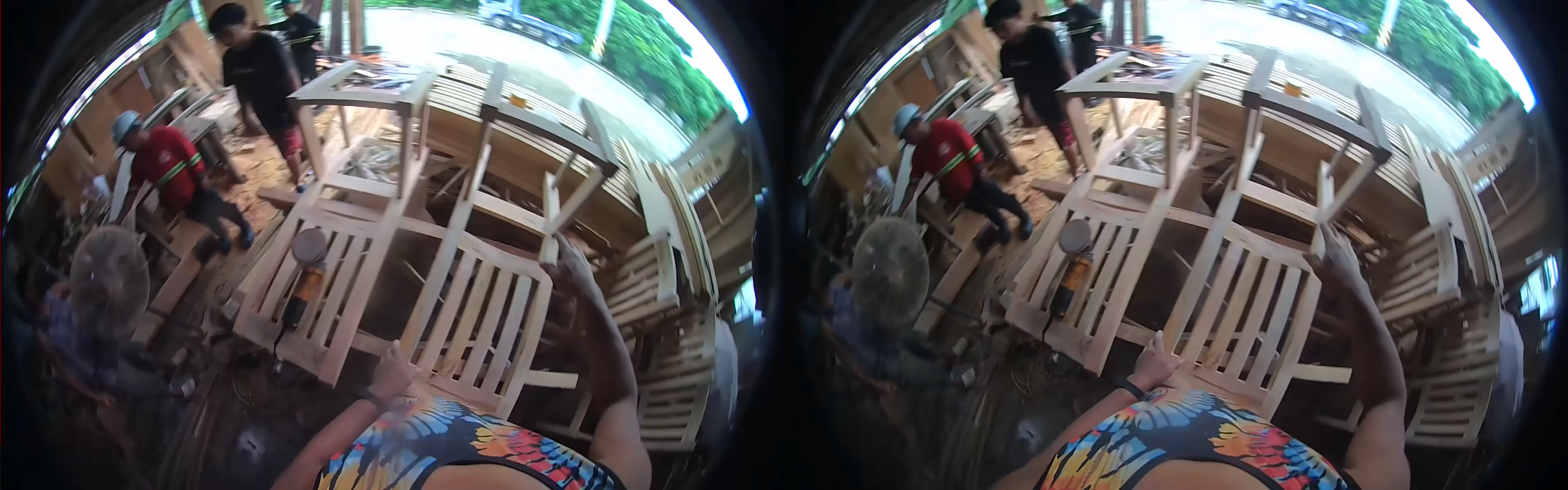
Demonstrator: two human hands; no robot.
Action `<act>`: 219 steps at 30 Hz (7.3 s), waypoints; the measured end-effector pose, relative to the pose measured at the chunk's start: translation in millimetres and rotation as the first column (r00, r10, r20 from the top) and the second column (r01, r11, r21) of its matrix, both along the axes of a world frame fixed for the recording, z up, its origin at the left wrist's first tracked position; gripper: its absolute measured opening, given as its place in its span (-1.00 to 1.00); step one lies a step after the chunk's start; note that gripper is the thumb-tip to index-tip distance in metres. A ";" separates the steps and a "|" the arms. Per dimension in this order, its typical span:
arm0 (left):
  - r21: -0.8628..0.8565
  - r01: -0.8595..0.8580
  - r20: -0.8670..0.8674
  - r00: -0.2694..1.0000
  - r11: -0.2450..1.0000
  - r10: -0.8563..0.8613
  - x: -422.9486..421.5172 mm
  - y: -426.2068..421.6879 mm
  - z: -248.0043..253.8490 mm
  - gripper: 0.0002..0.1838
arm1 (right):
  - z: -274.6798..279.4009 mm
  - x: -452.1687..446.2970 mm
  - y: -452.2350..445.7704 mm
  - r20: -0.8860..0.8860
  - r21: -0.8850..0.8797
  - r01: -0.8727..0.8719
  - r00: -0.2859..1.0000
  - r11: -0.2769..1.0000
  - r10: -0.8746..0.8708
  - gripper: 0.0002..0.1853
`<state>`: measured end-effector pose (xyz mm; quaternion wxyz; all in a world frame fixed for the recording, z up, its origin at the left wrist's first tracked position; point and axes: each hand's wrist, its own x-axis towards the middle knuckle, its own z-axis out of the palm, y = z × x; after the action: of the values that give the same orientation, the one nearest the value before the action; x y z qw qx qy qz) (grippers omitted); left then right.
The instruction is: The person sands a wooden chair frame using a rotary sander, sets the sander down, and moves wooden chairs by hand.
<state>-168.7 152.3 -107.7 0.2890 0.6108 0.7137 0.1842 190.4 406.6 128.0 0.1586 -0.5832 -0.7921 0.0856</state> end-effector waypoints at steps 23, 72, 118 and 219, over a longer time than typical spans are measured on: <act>0.100 -0.106 0.082 0.992 0.989 0.098 -4.4 3.4 -34.3 -0.29 | 138.8 -75.6 260.9 0.284 0.051 0.344 0.895 0.937 -0.344 -0.34; 0.229 -0.143 0.048 0.990 0.963 0.136 -0.9 0.5 -49.1 -0.32 | 26.6 17.1 357.0 0.119 0.577 0.058 0.981 0.815 -0.154 -0.51; 0.020 -0.248 0.102 0.964 0.969 0.245 -0.3 8.1 -28.8 -0.29 | 53.0 -31.4 326.7 0.083 0.547 0.176 0.962 0.819 -0.262 -0.28; -0.350 0.420 0.814 0.579 0.837 0.050 44.1 -179.8 -92.8 -0.49 | 275.9 266.2 -414.0 0.184 0.188 0.791 0.554 0.582 -0.812 -0.05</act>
<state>-124.6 -27.5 -200.5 0.7446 0.4378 0.4585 0.2088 456.6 -7.4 403.9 0.1030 -0.8784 -0.4553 -0.1031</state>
